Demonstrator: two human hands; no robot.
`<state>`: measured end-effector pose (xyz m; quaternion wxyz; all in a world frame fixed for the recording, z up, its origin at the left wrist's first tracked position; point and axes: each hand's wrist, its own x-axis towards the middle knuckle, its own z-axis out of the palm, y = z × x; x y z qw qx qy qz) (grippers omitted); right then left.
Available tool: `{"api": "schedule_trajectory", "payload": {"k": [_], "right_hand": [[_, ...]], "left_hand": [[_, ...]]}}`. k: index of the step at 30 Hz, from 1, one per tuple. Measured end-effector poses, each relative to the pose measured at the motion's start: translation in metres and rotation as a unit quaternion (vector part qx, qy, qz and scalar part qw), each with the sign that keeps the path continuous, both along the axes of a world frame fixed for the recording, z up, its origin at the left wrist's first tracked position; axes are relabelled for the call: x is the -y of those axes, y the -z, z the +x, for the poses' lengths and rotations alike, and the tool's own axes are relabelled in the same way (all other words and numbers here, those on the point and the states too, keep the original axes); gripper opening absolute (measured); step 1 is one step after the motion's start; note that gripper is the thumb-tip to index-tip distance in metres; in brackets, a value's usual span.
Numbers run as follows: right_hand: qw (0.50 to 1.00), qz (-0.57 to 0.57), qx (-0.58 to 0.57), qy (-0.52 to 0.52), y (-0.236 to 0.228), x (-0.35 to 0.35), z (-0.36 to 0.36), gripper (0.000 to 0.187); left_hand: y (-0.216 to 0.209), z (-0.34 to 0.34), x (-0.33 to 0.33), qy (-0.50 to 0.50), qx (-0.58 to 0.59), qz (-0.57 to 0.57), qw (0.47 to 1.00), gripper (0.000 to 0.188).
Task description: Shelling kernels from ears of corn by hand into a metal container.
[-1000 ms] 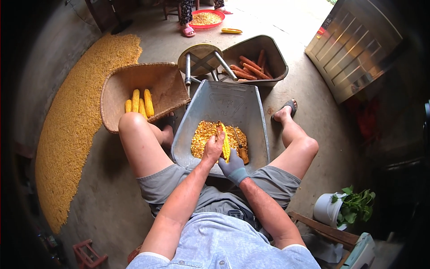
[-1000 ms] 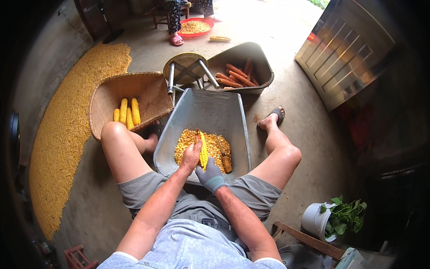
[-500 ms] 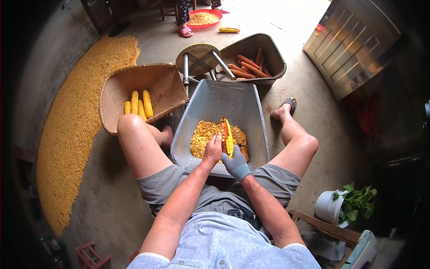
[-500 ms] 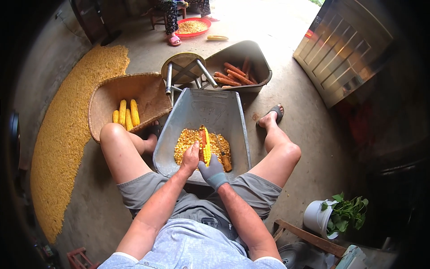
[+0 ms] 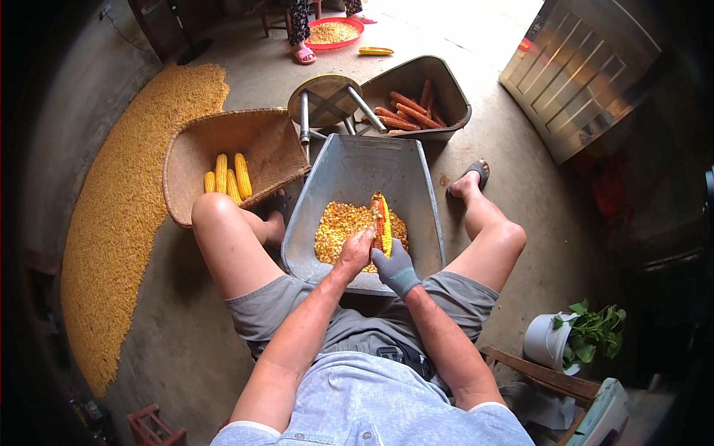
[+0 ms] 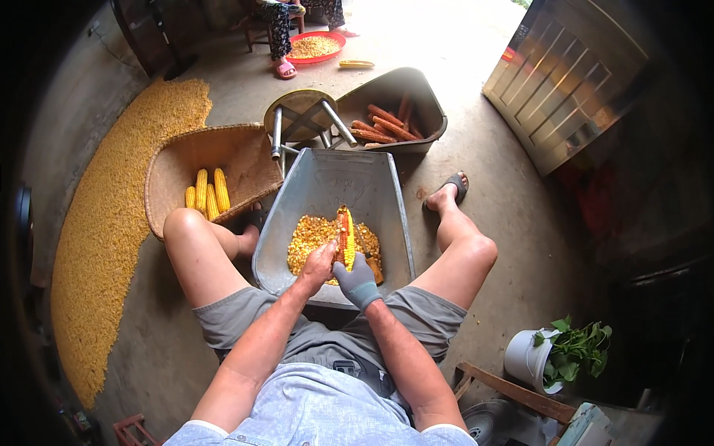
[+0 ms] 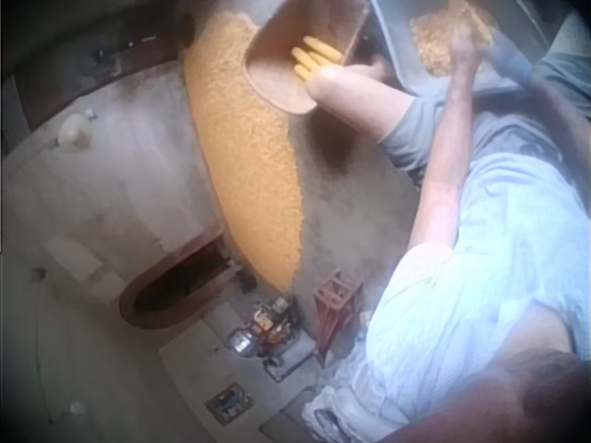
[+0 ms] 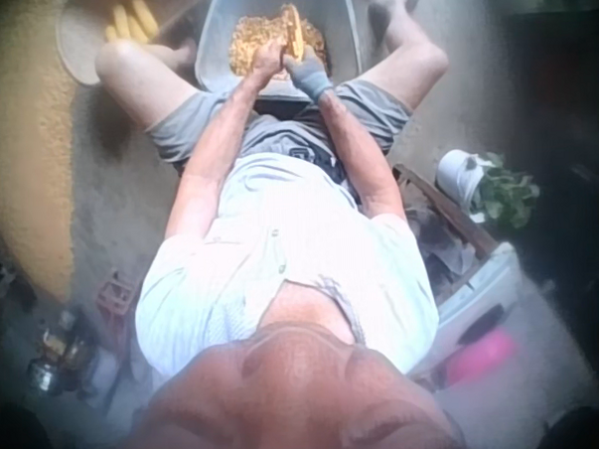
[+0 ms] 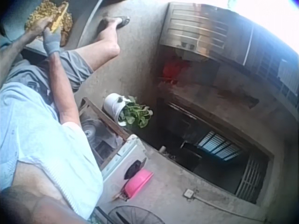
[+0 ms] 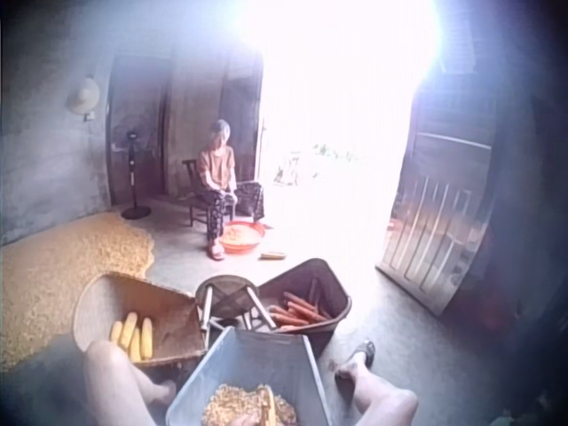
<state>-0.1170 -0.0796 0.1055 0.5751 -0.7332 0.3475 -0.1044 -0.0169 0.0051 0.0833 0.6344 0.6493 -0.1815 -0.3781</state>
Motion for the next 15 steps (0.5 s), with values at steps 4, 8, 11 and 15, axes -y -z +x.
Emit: {"api": "schedule_trajectory", "payload": {"k": [4, 8, 11, 15], "right_hand": [[0.999, -0.048, 0.004, 0.012, 0.003, -0.001, -0.001, 0.036], [0.994, -0.089, -0.057, -0.020, -0.005, 0.000, 0.000, 0.041], [0.996, -0.079, -0.041, -0.028, -0.005, 0.007, -0.004, 0.043], [0.997, 0.056, -0.049, -0.035, -0.002, 0.007, 0.003, 0.044]], "left_hand": [[-0.021, -0.005, 0.001, 0.048, 0.031, 0.089, 0.994, 0.039], [-0.039, -0.008, 0.001, 0.040, -0.068, 0.066, 0.995, 0.034], [-0.040, -0.007, 0.001, 0.068, -0.038, 0.076, 0.994, 0.030], [0.012, 0.002, -0.008, 0.049, 0.141, -0.006, 0.989, 0.026]]}}
